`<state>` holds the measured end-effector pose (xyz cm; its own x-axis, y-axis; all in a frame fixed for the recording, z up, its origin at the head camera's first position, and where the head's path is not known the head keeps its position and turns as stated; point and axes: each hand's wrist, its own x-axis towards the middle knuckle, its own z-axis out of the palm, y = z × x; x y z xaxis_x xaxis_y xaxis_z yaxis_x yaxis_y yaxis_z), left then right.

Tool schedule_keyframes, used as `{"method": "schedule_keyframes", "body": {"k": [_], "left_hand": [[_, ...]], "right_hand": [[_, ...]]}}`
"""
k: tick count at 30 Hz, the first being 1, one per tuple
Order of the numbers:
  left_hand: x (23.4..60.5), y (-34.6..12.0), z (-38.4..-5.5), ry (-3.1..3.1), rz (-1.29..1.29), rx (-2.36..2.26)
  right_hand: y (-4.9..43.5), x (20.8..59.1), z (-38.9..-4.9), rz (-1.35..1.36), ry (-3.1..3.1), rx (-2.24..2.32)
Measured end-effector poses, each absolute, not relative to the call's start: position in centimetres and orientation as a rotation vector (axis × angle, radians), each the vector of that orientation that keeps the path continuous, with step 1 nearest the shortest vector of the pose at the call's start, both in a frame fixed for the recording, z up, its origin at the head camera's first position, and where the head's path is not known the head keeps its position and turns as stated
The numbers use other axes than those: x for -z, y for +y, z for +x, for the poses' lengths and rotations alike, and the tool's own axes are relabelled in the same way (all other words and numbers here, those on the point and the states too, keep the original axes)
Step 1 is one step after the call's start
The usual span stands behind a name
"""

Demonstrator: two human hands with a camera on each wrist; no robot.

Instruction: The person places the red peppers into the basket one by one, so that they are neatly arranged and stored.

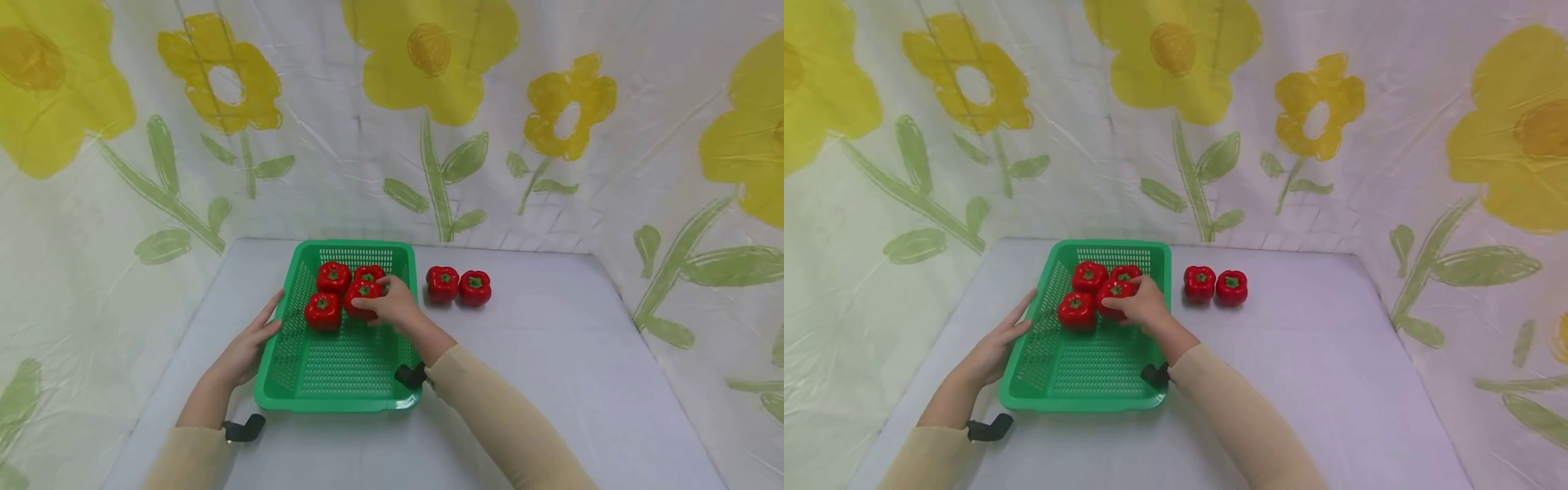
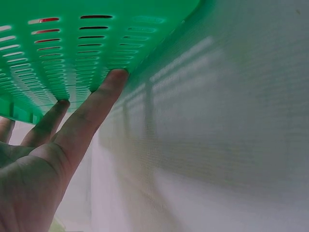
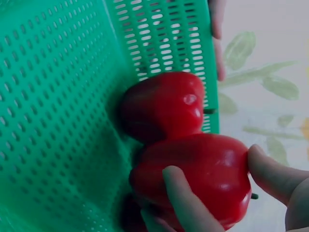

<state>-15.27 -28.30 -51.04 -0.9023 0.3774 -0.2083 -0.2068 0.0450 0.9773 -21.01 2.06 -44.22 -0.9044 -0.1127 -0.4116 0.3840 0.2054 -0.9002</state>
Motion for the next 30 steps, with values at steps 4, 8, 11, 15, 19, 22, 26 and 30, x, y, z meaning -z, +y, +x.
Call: {"method": "schedule_keyframes", "body": {"k": [4, 8, 11, 15, 19, 22, 26, 30], "left_hand": [[51.0, -28.2, -15.3, 1.921, 0.168, -1.912], [50.9, -28.1, -15.2, 1.923, 0.164, -1.912], [50.9, -28.0, -15.2, 1.92, 0.163, -1.915], [50.8, -28.1, -15.2, 1.91, 0.166, -1.918], [50.8, -28.1, -15.2, 1.908, 0.168, -1.917], [50.8, -28.0, -15.2, 1.912, 0.16, -1.913], [50.8, -28.1, -15.2, 1.91, 0.15, -1.916], [50.8, -28.1, -15.1, 1.907, 0.15, -1.92]], "right_hand": [[1.6, 44.5, -21.1, 0.269, 2.134, 1.698], [1.2, 44.9, -21.2, 0.269, 2.181, 1.651], [0.9, 45.2, -21.2, 0.273, 2.203, 1.614], [0.6, 45.6, -21.2, 0.289, 2.219, 1.582], [0.6, 45.9, -21.2, 0.29, 2.229, 1.571], [0.6, 46.0, -21.1, 0.273, 2.235, 1.569], [0.6, 45.8, -21.0, 0.259, 2.241, 1.552], [0.7, 45.6, -21.0, 0.239, 2.246, 1.534]]}}
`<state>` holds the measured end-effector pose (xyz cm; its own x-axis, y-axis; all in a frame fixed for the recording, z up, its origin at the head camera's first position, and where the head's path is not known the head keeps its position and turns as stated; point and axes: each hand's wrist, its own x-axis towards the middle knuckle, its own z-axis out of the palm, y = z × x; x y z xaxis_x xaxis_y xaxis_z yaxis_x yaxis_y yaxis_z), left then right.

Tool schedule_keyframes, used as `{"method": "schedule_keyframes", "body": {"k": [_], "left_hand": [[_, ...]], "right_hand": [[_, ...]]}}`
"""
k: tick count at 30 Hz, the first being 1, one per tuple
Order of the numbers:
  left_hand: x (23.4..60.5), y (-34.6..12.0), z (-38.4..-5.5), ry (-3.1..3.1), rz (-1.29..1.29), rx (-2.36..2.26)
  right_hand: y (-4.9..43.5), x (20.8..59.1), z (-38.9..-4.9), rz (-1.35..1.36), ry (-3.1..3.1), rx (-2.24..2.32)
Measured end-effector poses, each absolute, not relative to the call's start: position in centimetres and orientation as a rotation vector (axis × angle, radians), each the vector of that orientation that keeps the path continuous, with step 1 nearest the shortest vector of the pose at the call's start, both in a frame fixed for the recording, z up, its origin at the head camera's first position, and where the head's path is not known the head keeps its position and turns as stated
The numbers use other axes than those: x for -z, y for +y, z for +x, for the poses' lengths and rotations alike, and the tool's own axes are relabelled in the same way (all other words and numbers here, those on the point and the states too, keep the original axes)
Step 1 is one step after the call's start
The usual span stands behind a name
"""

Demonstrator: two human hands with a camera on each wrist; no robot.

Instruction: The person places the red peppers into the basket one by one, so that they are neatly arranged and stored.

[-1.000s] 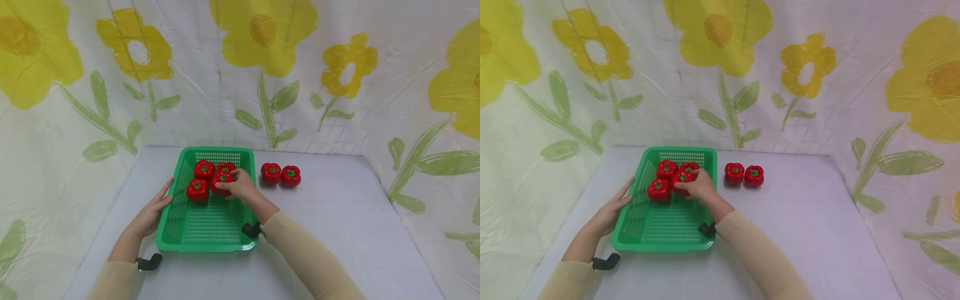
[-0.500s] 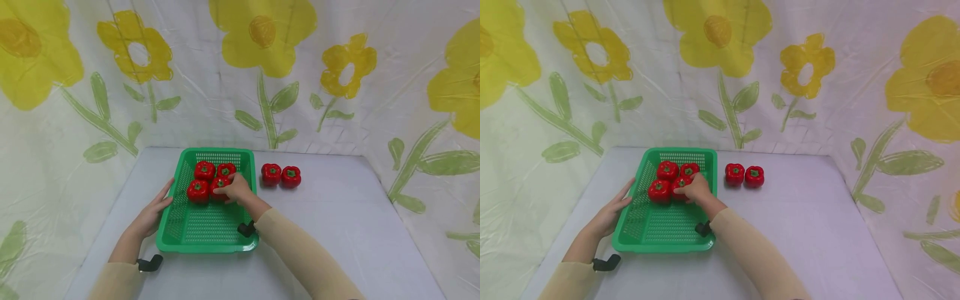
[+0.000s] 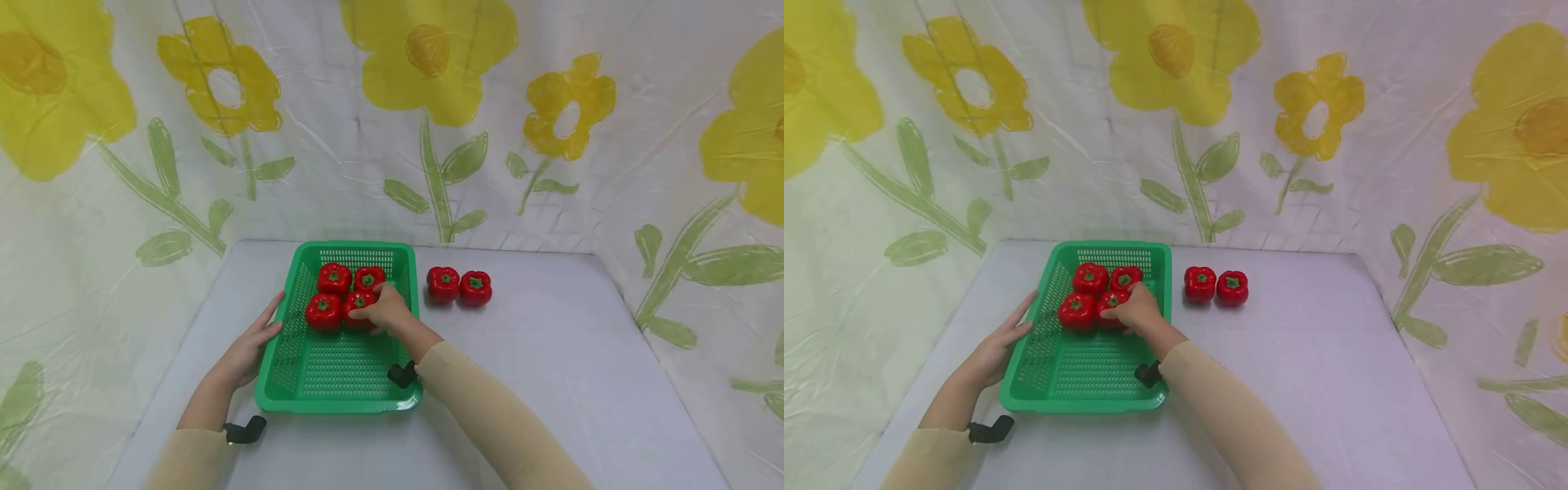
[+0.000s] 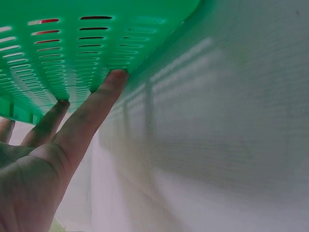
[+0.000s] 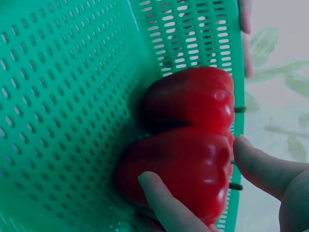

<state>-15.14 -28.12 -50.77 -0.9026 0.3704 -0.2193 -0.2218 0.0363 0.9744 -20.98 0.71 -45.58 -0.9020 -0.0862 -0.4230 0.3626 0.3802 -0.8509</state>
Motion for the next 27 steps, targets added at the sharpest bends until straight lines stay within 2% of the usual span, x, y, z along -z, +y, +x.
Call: {"method": "schedule_keyframes", "body": {"k": [11, 27], "left_hand": [[50.8, -28.1, -15.2, 1.886, 0.163, -1.929], [51.0, -28.2, -15.1, 1.895, 0.166, -1.93]], "right_hand": [[2.2, 43.2, -20.6, 0.098, 2.446, 1.426], [7.8, 40.4, -20.5, 0.129, 2.102, 1.837]]}}
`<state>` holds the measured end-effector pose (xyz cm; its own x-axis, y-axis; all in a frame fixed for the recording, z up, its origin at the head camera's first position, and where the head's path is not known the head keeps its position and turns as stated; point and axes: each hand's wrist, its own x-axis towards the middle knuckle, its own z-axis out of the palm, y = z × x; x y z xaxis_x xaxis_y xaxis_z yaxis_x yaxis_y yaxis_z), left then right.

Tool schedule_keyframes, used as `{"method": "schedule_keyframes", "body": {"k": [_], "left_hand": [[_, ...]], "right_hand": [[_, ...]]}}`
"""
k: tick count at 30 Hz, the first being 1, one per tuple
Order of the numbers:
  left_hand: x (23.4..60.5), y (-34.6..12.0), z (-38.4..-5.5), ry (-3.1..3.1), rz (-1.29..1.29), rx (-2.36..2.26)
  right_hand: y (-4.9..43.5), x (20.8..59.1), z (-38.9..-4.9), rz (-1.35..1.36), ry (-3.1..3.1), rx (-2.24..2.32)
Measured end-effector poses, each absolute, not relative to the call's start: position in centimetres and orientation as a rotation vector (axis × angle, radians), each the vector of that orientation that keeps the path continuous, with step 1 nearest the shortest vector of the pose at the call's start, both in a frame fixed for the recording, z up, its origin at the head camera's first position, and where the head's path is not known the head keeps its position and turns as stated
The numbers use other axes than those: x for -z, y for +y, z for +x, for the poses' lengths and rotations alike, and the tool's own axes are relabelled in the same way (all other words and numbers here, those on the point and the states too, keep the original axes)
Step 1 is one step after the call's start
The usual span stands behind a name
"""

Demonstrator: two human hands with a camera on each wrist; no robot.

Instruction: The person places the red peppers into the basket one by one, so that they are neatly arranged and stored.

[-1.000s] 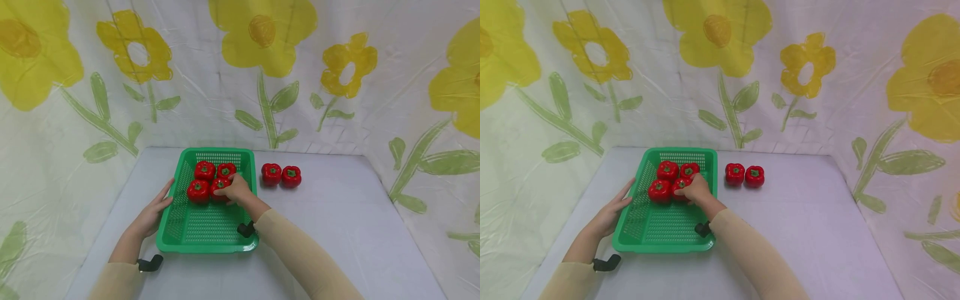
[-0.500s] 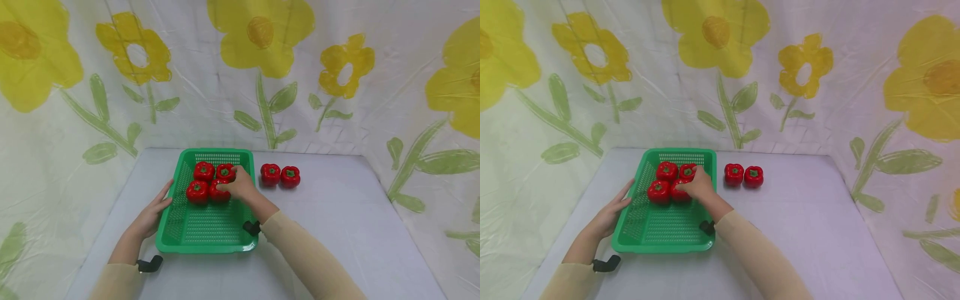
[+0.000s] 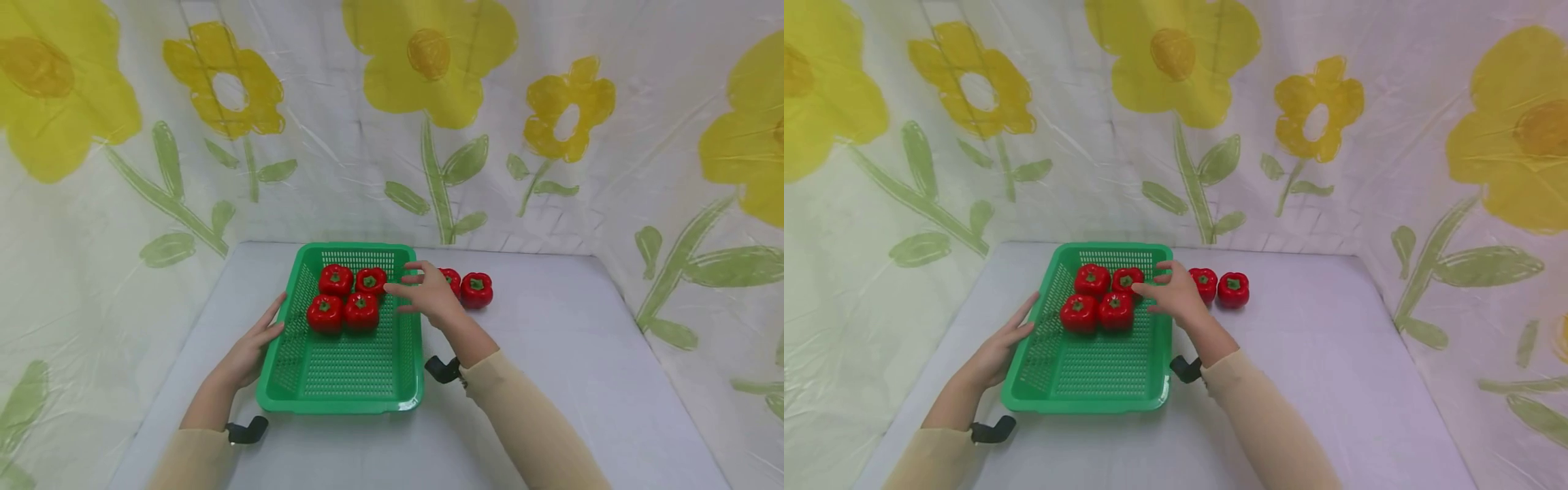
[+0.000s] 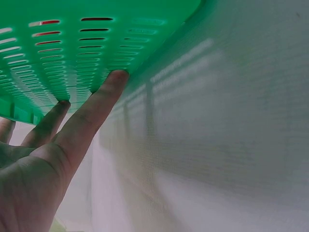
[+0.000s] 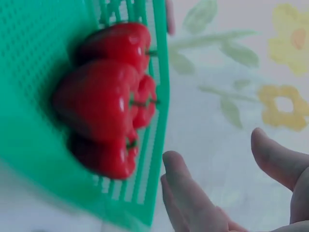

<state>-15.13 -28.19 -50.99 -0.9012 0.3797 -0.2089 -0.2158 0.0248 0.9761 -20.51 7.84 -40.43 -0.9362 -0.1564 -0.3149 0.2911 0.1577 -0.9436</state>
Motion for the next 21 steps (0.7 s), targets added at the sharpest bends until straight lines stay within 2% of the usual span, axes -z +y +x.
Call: {"method": "schedule_keyframes", "body": {"k": [16, 21], "left_hand": [[51.0, -28.2, -15.1, 1.882, 0.173, -1.935], [51.0, -28.2, -15.2, 1.892, 0.161, -1.932]], "right_hand": [[14.9, 41.5, -20.8, 0.236, 2.378, 1.825], [17.2, 43.2, -21.3, 0.165, 2.631, 1.766]]}}
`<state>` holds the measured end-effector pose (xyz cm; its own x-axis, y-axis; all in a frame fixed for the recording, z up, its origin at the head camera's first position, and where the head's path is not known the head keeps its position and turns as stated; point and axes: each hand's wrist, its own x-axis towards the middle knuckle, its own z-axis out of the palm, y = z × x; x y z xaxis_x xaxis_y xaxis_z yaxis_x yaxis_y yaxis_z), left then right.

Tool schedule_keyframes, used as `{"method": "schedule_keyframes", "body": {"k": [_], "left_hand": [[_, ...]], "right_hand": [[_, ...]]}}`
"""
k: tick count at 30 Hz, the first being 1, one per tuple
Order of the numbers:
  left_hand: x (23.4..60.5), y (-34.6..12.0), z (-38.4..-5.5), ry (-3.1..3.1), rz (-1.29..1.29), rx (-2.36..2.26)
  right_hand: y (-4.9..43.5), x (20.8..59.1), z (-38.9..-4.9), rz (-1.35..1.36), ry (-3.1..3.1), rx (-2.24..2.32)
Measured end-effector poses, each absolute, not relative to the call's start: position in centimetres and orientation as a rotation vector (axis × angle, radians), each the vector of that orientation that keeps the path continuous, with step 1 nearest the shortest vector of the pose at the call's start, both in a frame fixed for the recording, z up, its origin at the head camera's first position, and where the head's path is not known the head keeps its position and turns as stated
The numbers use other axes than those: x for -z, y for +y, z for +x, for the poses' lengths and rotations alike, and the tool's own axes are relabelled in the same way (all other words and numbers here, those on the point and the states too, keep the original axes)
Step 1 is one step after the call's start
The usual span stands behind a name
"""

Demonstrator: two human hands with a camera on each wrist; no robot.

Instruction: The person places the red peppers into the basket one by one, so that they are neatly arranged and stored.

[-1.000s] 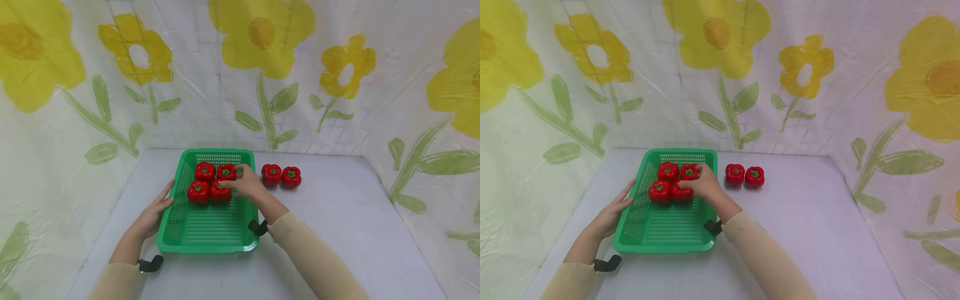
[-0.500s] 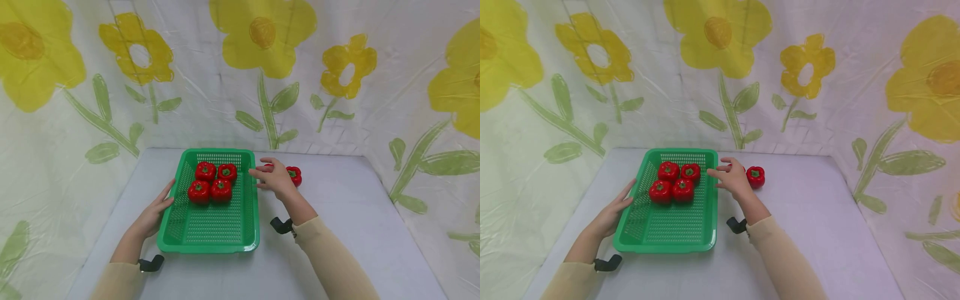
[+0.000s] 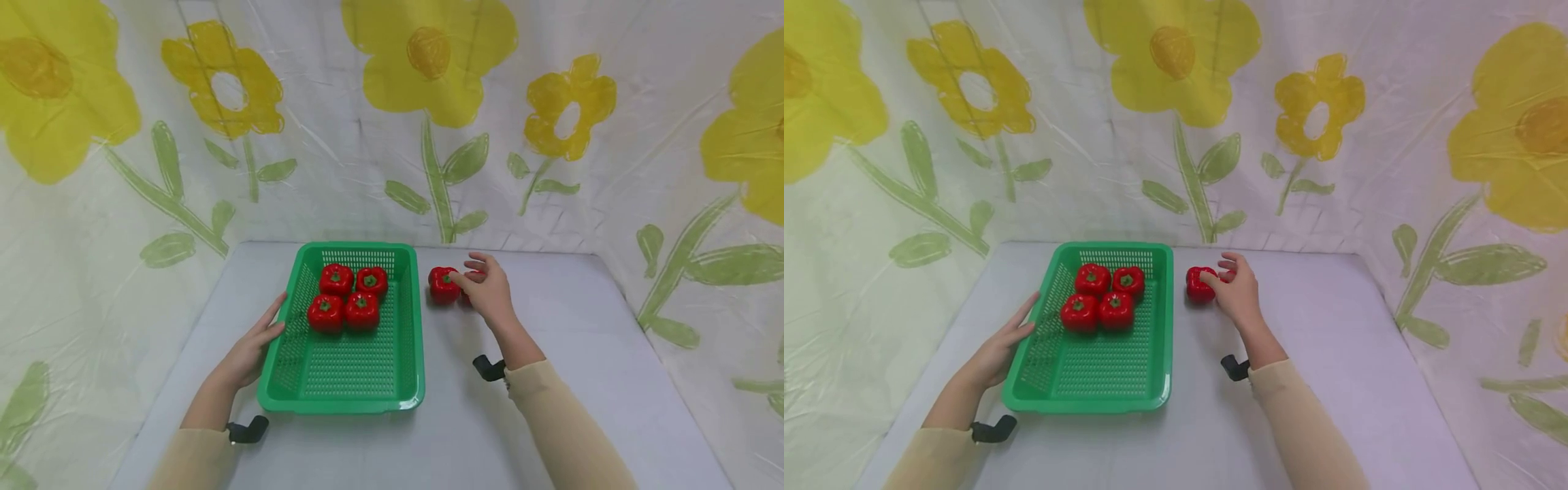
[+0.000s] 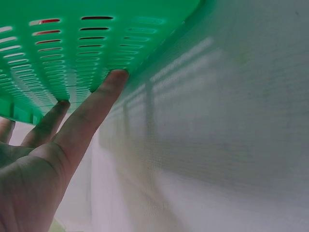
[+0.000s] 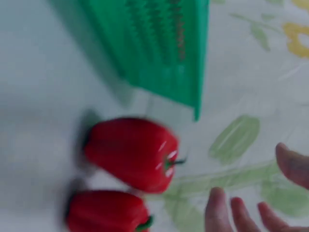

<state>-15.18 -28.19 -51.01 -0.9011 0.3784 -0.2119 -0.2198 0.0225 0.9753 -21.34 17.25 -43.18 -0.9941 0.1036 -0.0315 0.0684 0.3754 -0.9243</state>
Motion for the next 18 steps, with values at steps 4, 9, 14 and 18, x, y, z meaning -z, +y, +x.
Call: {"method": "schedule_keyframes", "body": {"k": [4, 9, 14, 18], "left_hand": [[51.0, -28.2, -15.2, 1.892, 0.163, -1.928], [50.9, -28.1, -15.2, 1.892, 0.173, -1.934], [51.0, -28.2, -15.2, 1.898, 0.177, -1.937], [51.1, -28.2, -15.3, 1.904, 0.175, -1.934]], "right_hand": [[19.2, 45.1, -21.6, -0.151, -2.573, -1.526], [21.5, 47.6, -22.4, -0.25, -2.654, -1.44], [23.0, 49.1, -23.1, -0.303, -2.777, -1.608], [23.6, 50.1, -23.4, -0.312, -2.741, -1.884]]}}
